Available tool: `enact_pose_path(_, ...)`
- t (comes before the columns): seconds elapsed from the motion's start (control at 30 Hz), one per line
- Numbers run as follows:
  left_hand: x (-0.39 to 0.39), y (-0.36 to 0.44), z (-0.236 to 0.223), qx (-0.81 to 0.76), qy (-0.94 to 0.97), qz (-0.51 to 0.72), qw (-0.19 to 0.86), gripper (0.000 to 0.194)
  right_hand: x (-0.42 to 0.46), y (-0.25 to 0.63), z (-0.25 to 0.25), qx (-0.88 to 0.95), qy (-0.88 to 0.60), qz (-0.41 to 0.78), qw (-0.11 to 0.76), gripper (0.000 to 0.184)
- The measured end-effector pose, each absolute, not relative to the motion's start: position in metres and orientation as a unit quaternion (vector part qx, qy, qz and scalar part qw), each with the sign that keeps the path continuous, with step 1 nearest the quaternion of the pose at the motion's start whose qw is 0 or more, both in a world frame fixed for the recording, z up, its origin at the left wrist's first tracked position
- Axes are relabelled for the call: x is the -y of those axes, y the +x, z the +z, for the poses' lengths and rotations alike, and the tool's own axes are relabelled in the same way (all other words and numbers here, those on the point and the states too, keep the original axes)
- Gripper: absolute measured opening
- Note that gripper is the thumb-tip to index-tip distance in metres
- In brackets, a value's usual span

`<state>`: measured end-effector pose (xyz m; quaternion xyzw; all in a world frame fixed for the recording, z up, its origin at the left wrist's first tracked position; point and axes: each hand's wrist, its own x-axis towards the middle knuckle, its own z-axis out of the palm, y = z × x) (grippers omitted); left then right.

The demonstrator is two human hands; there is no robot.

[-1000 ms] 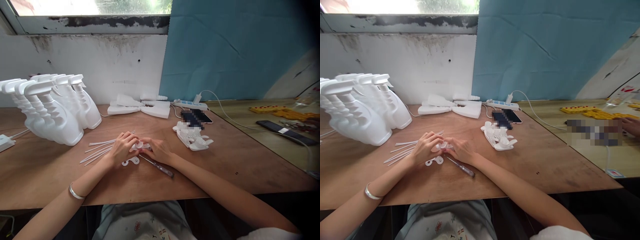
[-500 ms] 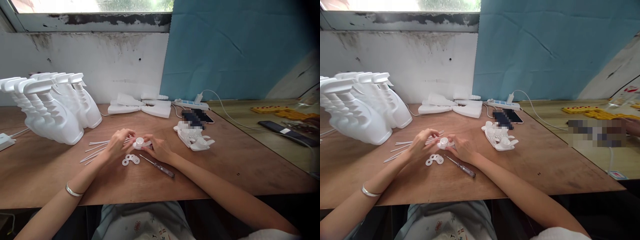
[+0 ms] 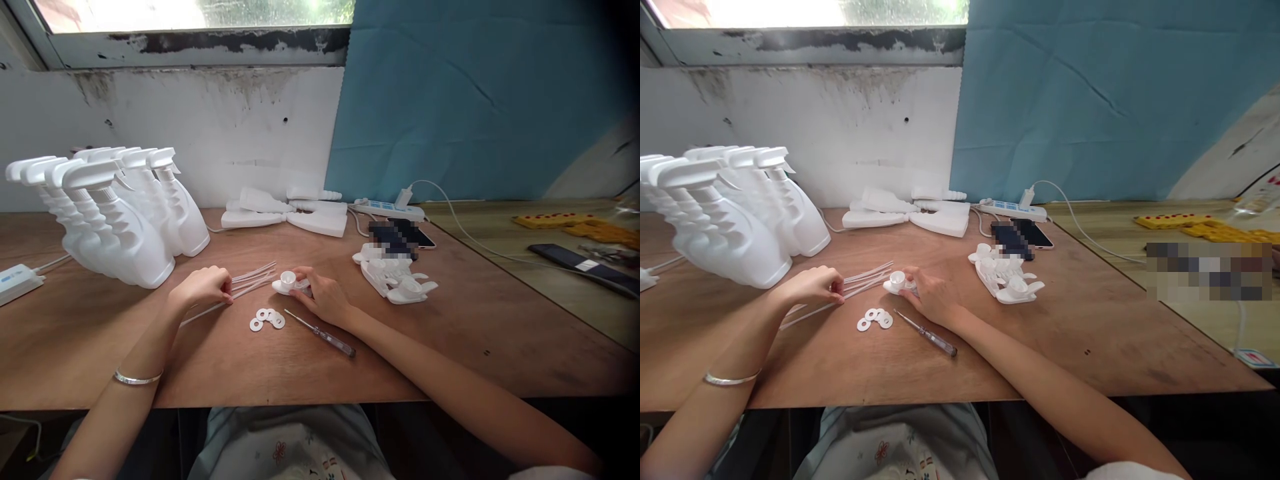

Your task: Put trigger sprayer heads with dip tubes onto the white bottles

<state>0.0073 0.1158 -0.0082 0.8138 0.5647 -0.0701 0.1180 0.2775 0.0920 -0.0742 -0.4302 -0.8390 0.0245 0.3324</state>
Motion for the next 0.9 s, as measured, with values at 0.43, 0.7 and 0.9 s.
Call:
enact_pose_path(0.43, -0.117, 0.004, -0.009, -0.575, 0.809, -0.069, 0.098, 0.032, -0.091, 0.277, -0.075, 0.841, -0.428, 0.032, 0.329, 0.032)
enact_pose_path(0.7, -0.119, 0.001, -0.010, -0.572, 0.811, -0.070, 0.102, 0.022, -0.092, 0.277, -0.075, 0.841, -0.429, 0.036, 0.328, 0.033)
enact_pose_path(0.9, -0.114, 0.005, 0.002, -0.528, 0.824, 0.098, 0.179, 0.022, -0.090, 0.276, -0.073, 0.843, -0.421, 0.044, 0.330, 0.037)
